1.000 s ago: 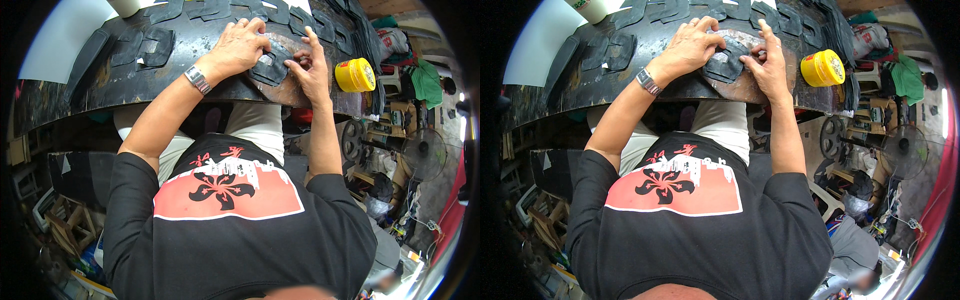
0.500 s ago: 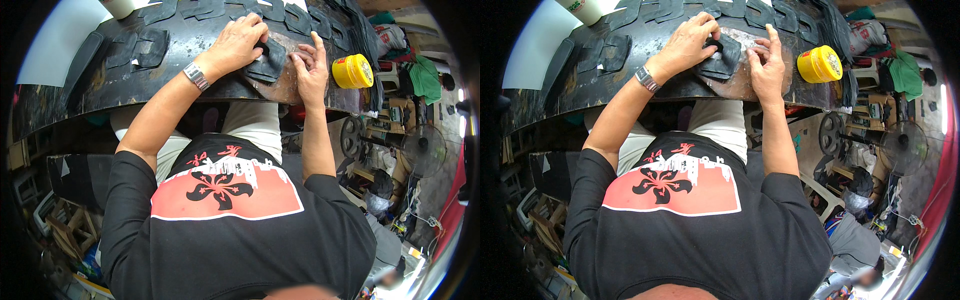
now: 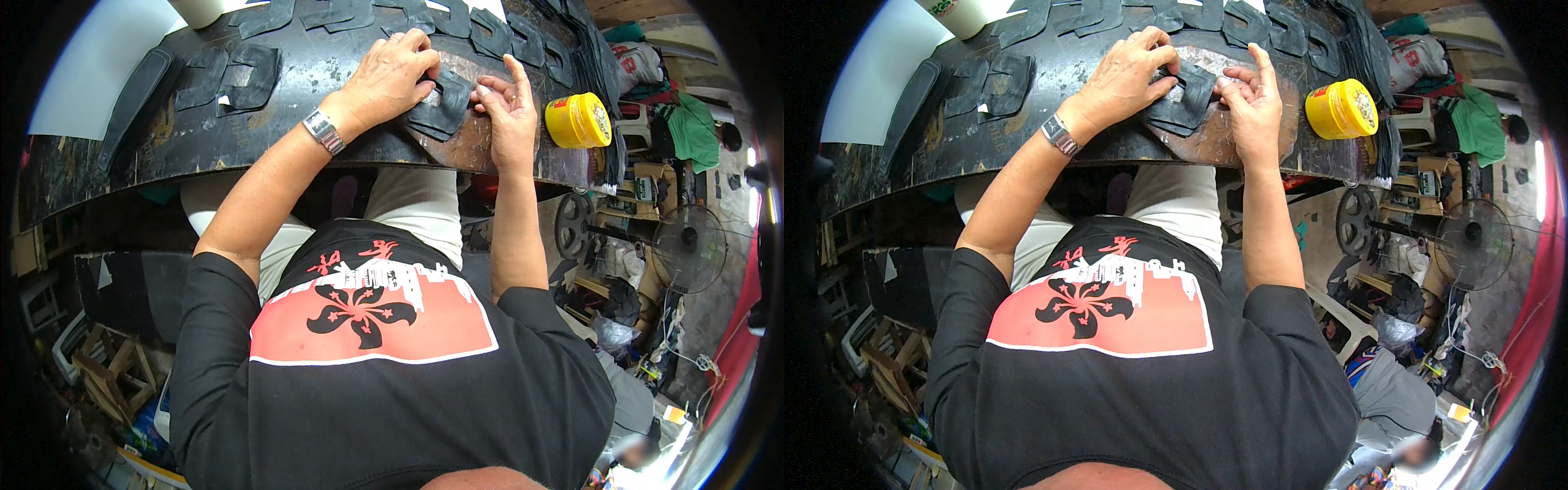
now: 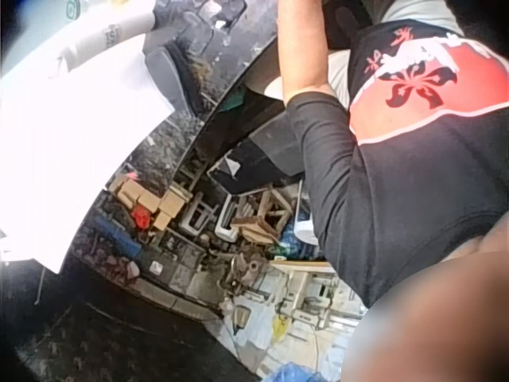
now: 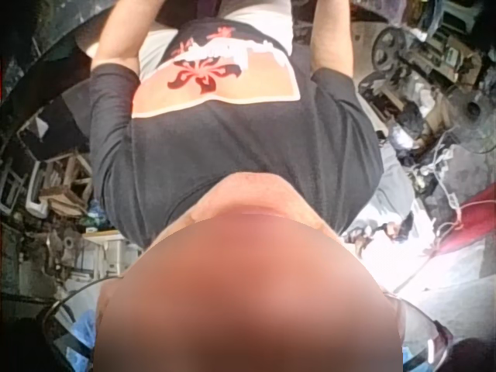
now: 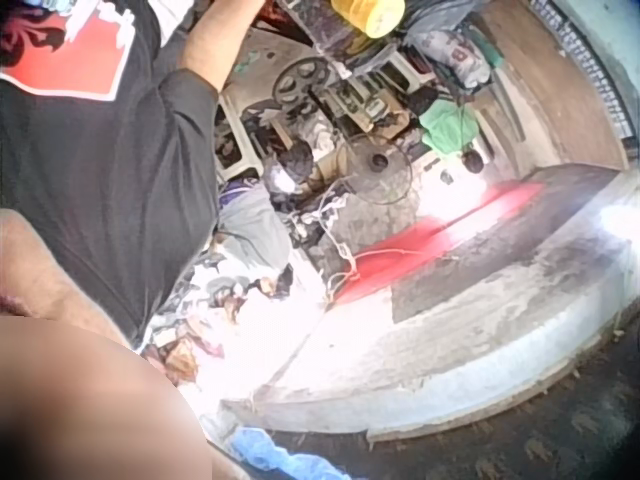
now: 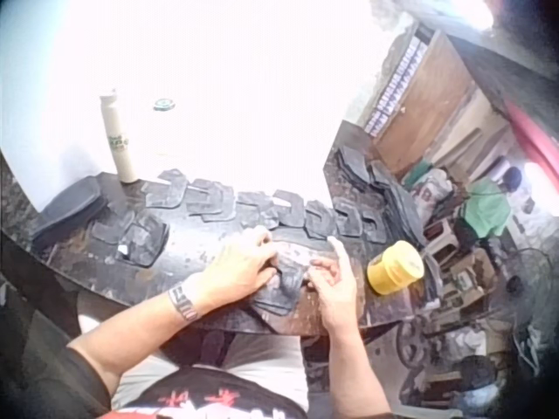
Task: The person repeatedly rubs small black rubber pieces on a workbench surface using both hands. They pick up individual pieces, rub them against the table, and place them back down, continuing the same motion throughout the clip.
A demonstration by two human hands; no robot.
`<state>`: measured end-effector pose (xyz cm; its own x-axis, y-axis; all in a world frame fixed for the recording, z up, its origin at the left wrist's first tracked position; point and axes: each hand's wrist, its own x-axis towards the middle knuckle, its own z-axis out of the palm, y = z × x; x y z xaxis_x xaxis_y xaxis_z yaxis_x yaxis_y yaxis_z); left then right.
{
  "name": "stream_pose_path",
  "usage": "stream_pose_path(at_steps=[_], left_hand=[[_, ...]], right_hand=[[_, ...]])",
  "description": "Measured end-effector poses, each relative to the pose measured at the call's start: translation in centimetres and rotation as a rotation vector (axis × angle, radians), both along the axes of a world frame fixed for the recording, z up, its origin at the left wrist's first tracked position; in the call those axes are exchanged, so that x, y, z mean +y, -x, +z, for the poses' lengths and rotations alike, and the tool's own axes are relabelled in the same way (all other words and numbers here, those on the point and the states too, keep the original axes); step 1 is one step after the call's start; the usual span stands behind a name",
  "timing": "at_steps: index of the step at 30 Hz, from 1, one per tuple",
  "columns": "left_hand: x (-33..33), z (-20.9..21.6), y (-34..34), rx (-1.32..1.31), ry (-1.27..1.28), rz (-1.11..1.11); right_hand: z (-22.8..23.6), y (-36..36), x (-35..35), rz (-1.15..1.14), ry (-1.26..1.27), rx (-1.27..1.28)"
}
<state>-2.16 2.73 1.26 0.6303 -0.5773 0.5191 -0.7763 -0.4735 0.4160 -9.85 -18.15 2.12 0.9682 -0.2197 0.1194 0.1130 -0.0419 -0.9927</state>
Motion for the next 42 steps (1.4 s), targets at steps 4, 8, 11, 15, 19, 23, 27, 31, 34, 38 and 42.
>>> stream_pose_path(at_steps=[4, 8, 11, 15, 19, 23, 27, 31, 34, 38, 42], left_hand=[[-0.1, -0.1, 0.2, 0.014, 0.025, -0.009], [-0.1, 0.1, 0.4, 0.024, 0.047, -0.009], [0.3, 0.3, 0.4, 0.074, 0.152, -0.047], [1.4, 0.2, -0.3, 0.312, 0.447, -0.181], [3.4, -0.3, -2.2, 0.488, 0.723, -0.14], [4.9, -0.9, -3.0, 0.356, 0.702, -0.013], [5.2, -0.9, -2.3, 0.29, 0.6, -0.006], [5.1, -0.4, -1.8, 0.294, 0.54, -0.011], [5.1, -0.2, -1.8, 0.293, 0.491, 0.005], [5.1, -0.3, -1.8, 0.278, 0.454, 0.017], [5.0, -0.5, -1.8, 0.308, 0.477, 0.024]], right_hand=[[0.5, -0.2, 0.2, -0.003, 0.076, 0.109], [0.4, -0.8, 1.1, -0.009, 0.27, 0.107], [0.4, -0.8, 1.6, -0.005, 0.232, 0.029], [1.5, -1.1, 0.2, 0.03, 0.069, -0.007], [5.1, -3.2, -5.2, -0.06, 0.365, -0.117], [9.8, -7.6, -12.3, -0.046, 0.605, -0.035], [10.5, -11.6, -16.8, -0.062, 0.61, 0.296], [8.9, -14.8, -19.8, -0.118, 0.731, 0.433], [7.4, -17.2, -21.8, -0.103, 0.878, 0.499], [5.2, -19.9, -23.9, -0.075, 1.292, 0.584], [3.6, -21.0, -24.5, -0.034, 1.652, 0.45]])
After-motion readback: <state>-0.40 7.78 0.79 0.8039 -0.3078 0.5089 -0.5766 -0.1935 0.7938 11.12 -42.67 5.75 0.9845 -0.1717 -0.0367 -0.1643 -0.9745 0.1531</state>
